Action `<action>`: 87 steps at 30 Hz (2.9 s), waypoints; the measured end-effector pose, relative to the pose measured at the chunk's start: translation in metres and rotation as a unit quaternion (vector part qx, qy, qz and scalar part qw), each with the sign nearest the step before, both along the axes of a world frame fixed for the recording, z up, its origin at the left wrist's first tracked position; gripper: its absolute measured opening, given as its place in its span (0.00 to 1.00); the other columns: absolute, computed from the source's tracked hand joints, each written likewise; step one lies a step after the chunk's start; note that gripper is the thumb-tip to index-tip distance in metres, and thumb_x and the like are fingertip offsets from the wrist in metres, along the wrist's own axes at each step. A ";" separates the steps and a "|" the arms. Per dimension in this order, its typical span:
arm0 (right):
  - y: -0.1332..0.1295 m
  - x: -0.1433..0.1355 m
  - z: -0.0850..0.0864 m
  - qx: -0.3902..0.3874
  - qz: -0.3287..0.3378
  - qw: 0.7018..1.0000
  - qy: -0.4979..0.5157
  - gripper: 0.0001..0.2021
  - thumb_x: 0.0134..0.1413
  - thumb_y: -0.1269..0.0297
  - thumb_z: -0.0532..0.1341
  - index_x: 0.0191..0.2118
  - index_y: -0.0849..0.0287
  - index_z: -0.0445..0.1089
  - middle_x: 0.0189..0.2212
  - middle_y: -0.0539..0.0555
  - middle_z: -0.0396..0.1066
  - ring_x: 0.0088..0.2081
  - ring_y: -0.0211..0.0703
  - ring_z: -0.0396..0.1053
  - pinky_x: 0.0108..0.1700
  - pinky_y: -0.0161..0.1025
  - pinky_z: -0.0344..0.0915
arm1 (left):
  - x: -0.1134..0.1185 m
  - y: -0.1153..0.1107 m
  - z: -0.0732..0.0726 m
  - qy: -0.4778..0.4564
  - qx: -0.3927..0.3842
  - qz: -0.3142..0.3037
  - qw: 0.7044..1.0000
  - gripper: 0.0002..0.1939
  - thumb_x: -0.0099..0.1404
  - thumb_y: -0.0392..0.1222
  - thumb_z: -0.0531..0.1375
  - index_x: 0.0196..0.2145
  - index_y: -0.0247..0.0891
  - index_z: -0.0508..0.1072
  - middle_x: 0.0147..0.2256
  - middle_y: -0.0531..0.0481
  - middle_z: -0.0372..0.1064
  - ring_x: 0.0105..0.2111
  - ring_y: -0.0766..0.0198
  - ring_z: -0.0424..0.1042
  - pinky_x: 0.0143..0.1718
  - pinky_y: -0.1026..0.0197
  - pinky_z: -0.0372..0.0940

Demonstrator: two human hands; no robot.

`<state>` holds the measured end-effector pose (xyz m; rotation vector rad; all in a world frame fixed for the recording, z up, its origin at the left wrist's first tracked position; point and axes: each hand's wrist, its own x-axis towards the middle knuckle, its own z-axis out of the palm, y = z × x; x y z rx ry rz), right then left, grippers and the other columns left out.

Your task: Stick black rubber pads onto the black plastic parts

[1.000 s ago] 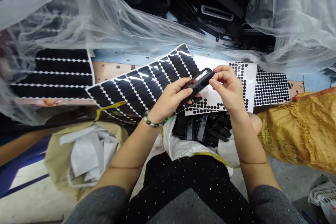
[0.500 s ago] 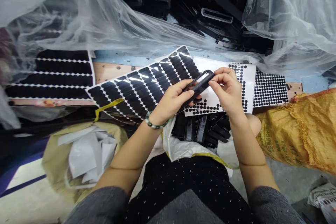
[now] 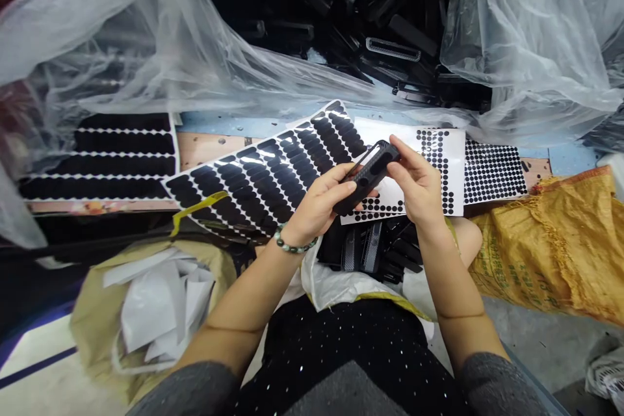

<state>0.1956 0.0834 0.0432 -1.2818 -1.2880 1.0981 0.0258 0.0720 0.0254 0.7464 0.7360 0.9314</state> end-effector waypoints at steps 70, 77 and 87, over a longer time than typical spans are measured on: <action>-0.019 -0.012 -0.014 -0.102 -0.007 0.994 0.048 0.13 0.49 0.53 0.66 0.32 0.55 0.65 0.33 0.49 0.68 0.34 0.37 0.69 0.41 0.40 0.71 | -0.001 -0.020 -0.023 0.015 -0.026 0.062 0.998 0.17 0.61 0.49 0.60 0.47 0.43 0.65 0.49 0.46 0.71 0.46 0.56 0.76 0.41 0.56 0.73; -0.020 -0.031 -0.004 -0.065 0.024 0.997 -0.044 0.15 0.52 0.48 0.63 0.30 0.55 0.69 0.44 0.55 0.65 0.42 0.43 0.68 0.40 0.42 0.73 | 0.002 -0.023 -0.025 0.023 0.012 0.073 0.997 0.20 0.62 0.51 0.61 0.49 0.44 0.66 0.46 0.48 0.72 0.47 0.58 0.73 0.47 0.55 0.71; -0.020 -0.034 -0.007 -0.064 0.036 0.996 -0.041 0.15 0.55 0.47 0.61 0.30 0.55 0.69 0.44 0.56 0.64 0.44 0.45 0.66 0.38 0.42 0.74 | -0.001 -0.020 -0.030 0.049 0.056 0.096 0.993 0.20 0.63 0.52 0.62 0.50 0.43 0.68 0.48 0.48 0.70 0.53 0.57 0.68 0.59 0.53 0.62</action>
